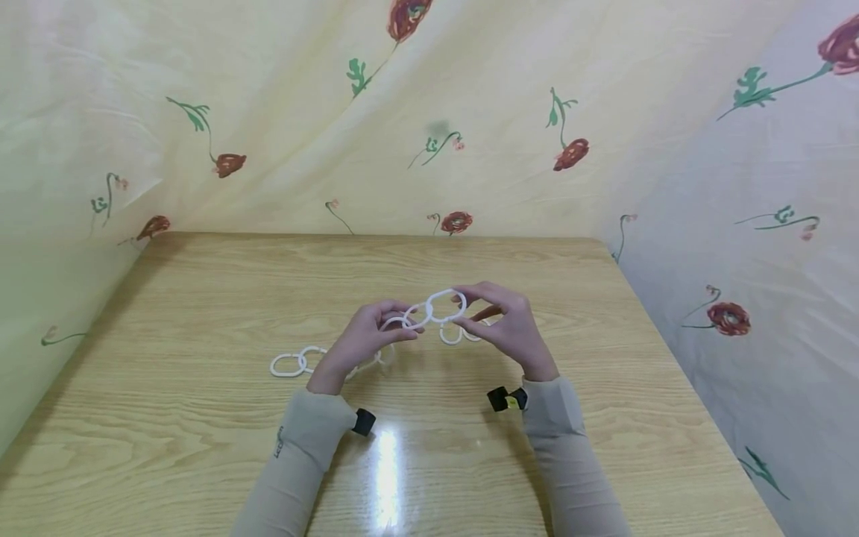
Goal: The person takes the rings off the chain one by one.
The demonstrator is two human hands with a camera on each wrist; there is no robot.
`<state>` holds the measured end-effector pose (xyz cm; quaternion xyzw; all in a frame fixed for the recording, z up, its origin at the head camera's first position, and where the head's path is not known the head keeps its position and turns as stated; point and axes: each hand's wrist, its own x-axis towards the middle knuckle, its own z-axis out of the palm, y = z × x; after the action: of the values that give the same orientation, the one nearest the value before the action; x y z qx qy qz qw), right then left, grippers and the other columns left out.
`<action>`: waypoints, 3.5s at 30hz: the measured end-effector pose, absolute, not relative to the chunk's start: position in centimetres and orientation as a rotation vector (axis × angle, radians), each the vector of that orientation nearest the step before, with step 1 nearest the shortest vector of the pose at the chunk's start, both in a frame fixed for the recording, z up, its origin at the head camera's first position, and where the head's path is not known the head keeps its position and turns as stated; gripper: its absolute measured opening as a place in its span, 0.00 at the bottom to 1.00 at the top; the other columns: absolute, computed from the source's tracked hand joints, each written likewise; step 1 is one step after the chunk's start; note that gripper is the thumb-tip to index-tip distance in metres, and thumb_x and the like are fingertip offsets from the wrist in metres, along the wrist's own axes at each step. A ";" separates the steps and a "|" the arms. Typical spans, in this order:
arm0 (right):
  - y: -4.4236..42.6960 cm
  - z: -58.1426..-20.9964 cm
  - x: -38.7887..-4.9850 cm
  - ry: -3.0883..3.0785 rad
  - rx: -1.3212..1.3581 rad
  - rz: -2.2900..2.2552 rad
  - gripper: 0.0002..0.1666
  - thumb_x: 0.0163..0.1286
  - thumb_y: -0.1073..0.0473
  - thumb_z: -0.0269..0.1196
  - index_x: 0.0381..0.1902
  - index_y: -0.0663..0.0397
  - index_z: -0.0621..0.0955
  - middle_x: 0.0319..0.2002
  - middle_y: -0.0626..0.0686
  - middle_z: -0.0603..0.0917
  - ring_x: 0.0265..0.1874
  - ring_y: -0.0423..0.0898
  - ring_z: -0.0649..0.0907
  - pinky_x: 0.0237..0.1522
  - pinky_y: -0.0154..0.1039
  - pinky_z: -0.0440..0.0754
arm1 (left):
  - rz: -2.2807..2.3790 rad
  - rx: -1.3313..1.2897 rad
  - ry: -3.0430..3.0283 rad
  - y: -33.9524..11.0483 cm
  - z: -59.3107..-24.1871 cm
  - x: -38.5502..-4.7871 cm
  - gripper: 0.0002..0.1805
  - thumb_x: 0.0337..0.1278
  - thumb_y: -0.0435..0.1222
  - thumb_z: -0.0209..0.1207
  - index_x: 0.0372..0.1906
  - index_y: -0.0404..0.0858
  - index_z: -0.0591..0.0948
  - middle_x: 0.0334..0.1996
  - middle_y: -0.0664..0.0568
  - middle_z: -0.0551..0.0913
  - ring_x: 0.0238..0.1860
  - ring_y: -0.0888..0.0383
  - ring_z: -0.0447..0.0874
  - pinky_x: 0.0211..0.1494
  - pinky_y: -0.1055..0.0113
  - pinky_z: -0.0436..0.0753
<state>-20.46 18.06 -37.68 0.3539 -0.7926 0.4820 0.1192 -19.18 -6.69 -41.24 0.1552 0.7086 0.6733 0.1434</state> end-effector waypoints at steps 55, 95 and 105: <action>15.2 -40.8 -20.8 -1.924 0.735 2.068 0.22 0.55 0.59 0.73 0.49 0.45 0.85 0.39 0.38 0.87 0.39 0.35 0.84 0.38 0.29 0.83 | 2.044 0.423 2.140 -5.5 -39.1 -17.9 0.24 0.55 0.30 0.65 0.58 0.31 0.77 0.46 0.37 0.85 0.46 0.55 0.87 0.49 0.70 0.85; 12.5 -41.6 -20.1 -1.683 0.332 2.384 0.27 0.58 0.77 0.63 0.42 0.37 0.87 0.34 0.41 0.89 0.35 0.35 0.85 0.37 0.26 0.82 | 2.148 0.482 2.057 -4.5 -39.5 -17.7 0.24 0.54 0.27 0.65 0.57 0.27 0.76 0.45 0.31 0.84 0.40 0.66 0.86 0.47 0.70 0.85; 12.1 -41.9 -20.2 -1.632 0.293 2.408 0.26 0.58 0.77 0.63 0.41 0.38 0.87 0.34 0.42 0.89 0.32 0.36 0.85 0.37 0.27 0.84 | 2.136 0.460 2.083 -4.3 -39.7 -17.8 0.23 0.55 0.27 0.65 0.57 0.27 0.77 0.45 0.33 0.85 0.43 0.58 0.86 0.48 0.70 0.86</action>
<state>-20.17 12.14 -41.86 0.0998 -0.5548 0.8187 0.1089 -17.78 -4.32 -39.66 0.1521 0.6886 0.7064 0.0614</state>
